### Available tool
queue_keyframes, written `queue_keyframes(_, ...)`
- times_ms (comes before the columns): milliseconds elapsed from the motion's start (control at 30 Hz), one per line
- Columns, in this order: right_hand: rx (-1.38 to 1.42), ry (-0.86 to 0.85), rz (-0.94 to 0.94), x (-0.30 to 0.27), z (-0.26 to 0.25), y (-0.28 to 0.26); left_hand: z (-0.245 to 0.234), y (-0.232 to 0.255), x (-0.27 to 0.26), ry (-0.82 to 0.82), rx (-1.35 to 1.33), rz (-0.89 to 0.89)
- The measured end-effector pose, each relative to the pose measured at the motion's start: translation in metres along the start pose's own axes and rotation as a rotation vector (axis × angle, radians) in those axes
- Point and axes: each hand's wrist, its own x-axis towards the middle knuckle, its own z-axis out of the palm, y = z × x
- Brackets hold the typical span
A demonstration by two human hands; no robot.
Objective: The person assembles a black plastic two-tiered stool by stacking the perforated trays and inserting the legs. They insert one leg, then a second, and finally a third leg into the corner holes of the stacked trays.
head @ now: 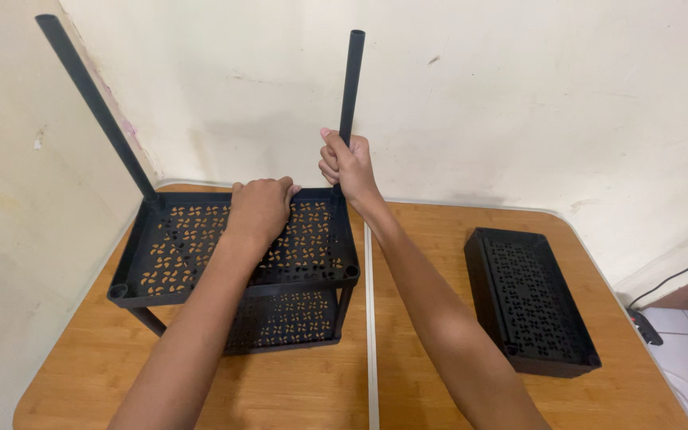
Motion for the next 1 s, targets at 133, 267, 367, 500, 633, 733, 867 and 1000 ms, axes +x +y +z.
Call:
queue_keyframes(133, 0.001, -0.019, 0.015, 0.0, 0.001, -0.002, 0.001, 0.004, -0.006, 0.001, 0.035, -0.022)
queue_keyframes(267, 0.006, -0.04, 0.026, 0.003, 0.001, 0.001, -0.015, 0.003, -0.012, 0.008, -0.002, 0.007)
queue_keyframes(367, -0.018, -0.032, 0.004, 0.004, 0.001, 0.002, -0.042, -0.003, -0.025, 0.156, -0.118, 0.04)
queue_keyframes(500, -0.048, -0.018, -0.014, 0.006, 0.003, 0.003, -0.09, -0.039, -0.05, 0.521, -0.052, -0.125)
queue_keyframes(633, -0.082, 0.005, -0.056, -0.001, 0.01, -0.002, -0.118, -0.083, -0.069, 0.744, -0.294, -0.216)
queue_keyframes(733, -0.174, 0.025, -0.097, -0.012, 0.016, -0.009, -0.113, -0.105, -0.075, 0.592, -0.624, -0.191)
queue_keyframes(867, -0.436, 0.081, -0.153, -0.03, 0.022, -0.01, -0.086, -0.109, -0.081, 0.436, -0.745, -0.192)
queue_keyframes(1000, -0.467, 0.107, -0.008, -0.031, 0.014, -0.009, -0.078, -0.109, -0.082, 0.339, -0.827, -0.4)
